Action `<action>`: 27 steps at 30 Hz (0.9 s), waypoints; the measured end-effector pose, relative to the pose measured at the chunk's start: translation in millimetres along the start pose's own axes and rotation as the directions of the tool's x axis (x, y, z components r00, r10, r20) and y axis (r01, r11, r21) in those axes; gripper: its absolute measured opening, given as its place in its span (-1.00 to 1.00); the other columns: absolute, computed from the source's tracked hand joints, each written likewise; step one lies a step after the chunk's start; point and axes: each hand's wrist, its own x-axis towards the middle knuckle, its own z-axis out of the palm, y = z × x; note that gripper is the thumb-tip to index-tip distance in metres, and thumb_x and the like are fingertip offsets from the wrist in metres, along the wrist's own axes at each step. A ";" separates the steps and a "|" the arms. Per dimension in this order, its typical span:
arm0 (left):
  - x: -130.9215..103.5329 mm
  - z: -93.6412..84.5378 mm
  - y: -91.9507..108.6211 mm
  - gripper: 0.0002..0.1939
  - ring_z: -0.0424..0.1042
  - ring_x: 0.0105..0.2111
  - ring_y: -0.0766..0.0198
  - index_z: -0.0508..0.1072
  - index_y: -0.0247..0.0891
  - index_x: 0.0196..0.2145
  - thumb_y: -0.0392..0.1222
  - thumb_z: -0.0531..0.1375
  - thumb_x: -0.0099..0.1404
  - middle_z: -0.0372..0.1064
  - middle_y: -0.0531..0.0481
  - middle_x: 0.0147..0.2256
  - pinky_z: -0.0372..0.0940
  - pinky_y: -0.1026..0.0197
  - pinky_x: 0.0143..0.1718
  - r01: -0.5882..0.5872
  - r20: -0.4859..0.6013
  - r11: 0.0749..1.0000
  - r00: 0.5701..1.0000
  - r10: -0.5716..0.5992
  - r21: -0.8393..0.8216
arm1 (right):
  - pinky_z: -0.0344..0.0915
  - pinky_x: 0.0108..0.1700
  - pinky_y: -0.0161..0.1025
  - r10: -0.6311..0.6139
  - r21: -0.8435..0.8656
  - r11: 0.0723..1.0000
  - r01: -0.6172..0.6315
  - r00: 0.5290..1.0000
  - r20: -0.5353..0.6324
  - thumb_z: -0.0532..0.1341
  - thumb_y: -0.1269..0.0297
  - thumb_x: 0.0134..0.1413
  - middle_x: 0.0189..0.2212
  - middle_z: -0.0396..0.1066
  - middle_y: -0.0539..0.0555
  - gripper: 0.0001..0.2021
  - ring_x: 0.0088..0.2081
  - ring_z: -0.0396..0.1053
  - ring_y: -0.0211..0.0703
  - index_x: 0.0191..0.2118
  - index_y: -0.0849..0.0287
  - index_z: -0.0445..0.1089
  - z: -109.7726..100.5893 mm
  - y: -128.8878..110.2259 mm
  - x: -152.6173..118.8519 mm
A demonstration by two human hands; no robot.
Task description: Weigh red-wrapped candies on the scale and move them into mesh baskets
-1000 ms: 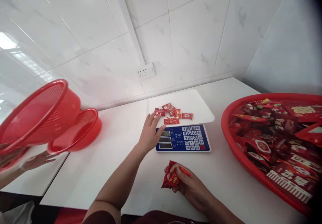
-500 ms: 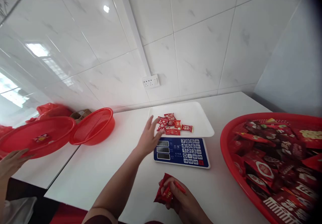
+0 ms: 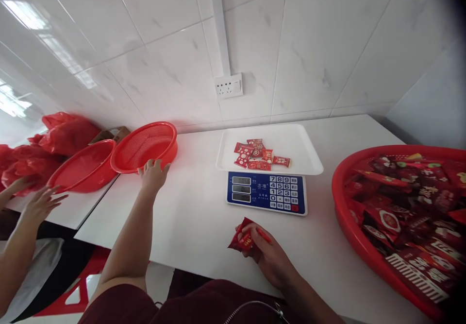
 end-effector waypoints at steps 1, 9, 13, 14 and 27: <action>-0.6 0.5 1.6 -0.50 0.15 0.13 -0.22 0.31 -0.35 0.05 0.05 -0.06 0.33 0.18 -0.41 0.11 -0.15 -0.37 0.14 -0.012 -0.003 1.000 1.000 0.012 -0.005 | 0.21 -0.37 -0.30 -0.002 -0.007 1.000 0.002 1.000 -0.005 0.26 -0.02 0.02 -0.29 0.41 0.11 -0.69 -0.32 0.31 -0.20 -0.36 0.16 0.44 -0.9 0.7 0.7; -7.0 -0.1 22.1 -0.53 0.27 -0.02 -0.06 0.32 -0.26 0.06 0.07 -0.02 0.33 0.29 -0.24 -0.01 0.24 -0.01 -0.06 -0.253 -0.019 0.956 0.967 0.253 -0.150 | 0.22 -0.37 -0.30 -0.011 -0.074 0.997 0.005 0.997 -0.081 0.25 -0.01 0.03 -0.26 0.40 0.10 -0.70 -0.32 0.31 -0.22 -0.36 0.16 0.44 -4.6 5.8 10.3; -20.9 2.9 42.5 -0.54 0.30 -0.06 -0.04 0.34 -0.28 0.04 0.06 -0.04 0.35 0.35 -0.20 -0.03 0.24 0.00 -0.06 -0.429 -0.116 0.874 0.903 0.413 -0.230 | 0.22 -0.39 -0.30 -0.038 -0.098 0.995 0.028 0.994 -0.104 0.27 0.00 0.02 -0.29 0.40 0.08 -0.70 -0.37 0.30 -0.25 -0.36 0.16 0.44 -5.7 4.8 15.7; -24.7 3.5 47.2 -0.53 0.31 -0.06 -0.04 0.34 -0.28 0.04 0.07 -0.04 0.35 0.36 -0.19 -0.02 0.24 0.01 -0.06 -0.454 -0.125 0.859 0.891 0.436 -0.238 | 0.21 -0.39 -0.30 -0.045 -0.100 0.994 0.034 0.993 -0.110 0.27 0.00 0.01 -0.30 0.40 0.08 -0.71 -0.38 0.30 -0.25 -0.36 0.16 0.44 -6.0 4.6 16.8; -30.4 5.0 62.3 -0.59 0.37 -0.08 0.04 0.38 -0.22 -0.03 0.06 -0.04 0.36 0.44 -0.13 -0.10 0.30 0.06 -0.13 -0.541 -0.178 0.759 0.839 0.514 -0.362 | 0.21 -0.52 -0.37 -0.029 -0.115 0.993 0.019 0.996 -0.089 0.21 -0.02 0.08 -0.34 0.42 0.09 -0.68 -0.43 0.32 -0.27 -0.36 0.17 0.41 -9.9 6.4 19.9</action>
